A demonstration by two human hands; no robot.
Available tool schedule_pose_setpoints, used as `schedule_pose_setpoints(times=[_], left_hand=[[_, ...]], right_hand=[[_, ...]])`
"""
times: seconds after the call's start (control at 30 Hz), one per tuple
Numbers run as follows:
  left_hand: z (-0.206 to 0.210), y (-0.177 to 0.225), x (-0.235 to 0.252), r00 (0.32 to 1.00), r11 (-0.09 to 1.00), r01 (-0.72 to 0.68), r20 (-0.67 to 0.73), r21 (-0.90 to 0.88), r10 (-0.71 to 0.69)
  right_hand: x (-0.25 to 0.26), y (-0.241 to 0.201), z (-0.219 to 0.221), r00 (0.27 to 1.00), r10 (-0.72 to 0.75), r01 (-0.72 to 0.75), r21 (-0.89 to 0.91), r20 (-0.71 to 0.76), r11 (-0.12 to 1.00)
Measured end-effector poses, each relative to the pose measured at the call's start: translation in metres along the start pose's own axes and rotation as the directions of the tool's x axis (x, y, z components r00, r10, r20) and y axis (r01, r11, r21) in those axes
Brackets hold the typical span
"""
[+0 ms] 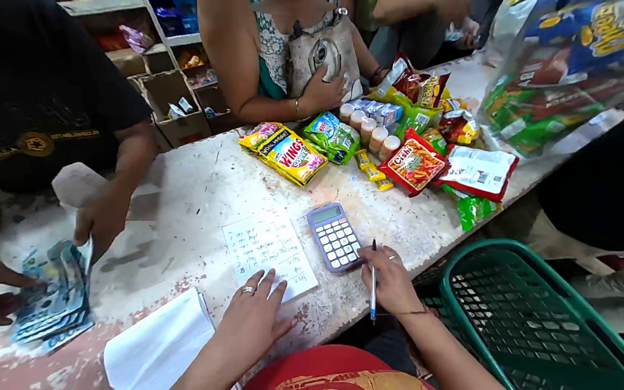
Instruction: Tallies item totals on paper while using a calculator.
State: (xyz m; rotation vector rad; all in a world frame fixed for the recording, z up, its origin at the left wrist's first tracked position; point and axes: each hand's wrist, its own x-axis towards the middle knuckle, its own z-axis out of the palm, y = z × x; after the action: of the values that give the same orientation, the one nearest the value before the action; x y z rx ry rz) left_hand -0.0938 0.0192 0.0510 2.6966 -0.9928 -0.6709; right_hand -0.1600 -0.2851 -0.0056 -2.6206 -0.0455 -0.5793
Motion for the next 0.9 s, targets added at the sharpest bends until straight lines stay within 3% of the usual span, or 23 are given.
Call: schedule_pose_setpoints(times=[0.17,0.33,0.53,0.7,0.83,0.9], left_hand=[[-0.009,0.002,0.030,1.000,0.995,-0.011,0.016,0.102,0.010],[0.015,0.011,0.054,0.986,0.993,-0.014,-0.166,0.120,0.034],[0.043,0.021,0.057,0.963,0.995,0.041,-0.267,0.087,-0.016],[0.042,0.025,0.057,0.977,0.990,0.052,-0.213,0.128,-0.024],[0.041,0.027,0.057,0.974,0.989,0.067,-0.223,0.131,-0.036],[0.044,0.025,0.058,0.957,0.989,0.047,-0.291,0.140,-0.004]], right_hand=[[-0.003,-0.004,0.009,1.000,-0.021,0.020,-0.058,-0.013,0.998],[-0.003,-0.004,0.017,0.998,-0.007,0.002,-0.083,-0.057,0.997],[-0.002,-0.004,0.024,0.994,0.014,-0.019,-0.043,-0.106,0.999],[0.005,-0.006,0.015,0.998,0.034,-0.037,-0.049,-0.046,0.998],[0.021,-0.014,-0.002,0.992,0.125,-0.128,0.096,0.034,0.987],[0.025,-0.017,0.002,0.998,0.065,-0.069,0.194,0.026,0.979]])
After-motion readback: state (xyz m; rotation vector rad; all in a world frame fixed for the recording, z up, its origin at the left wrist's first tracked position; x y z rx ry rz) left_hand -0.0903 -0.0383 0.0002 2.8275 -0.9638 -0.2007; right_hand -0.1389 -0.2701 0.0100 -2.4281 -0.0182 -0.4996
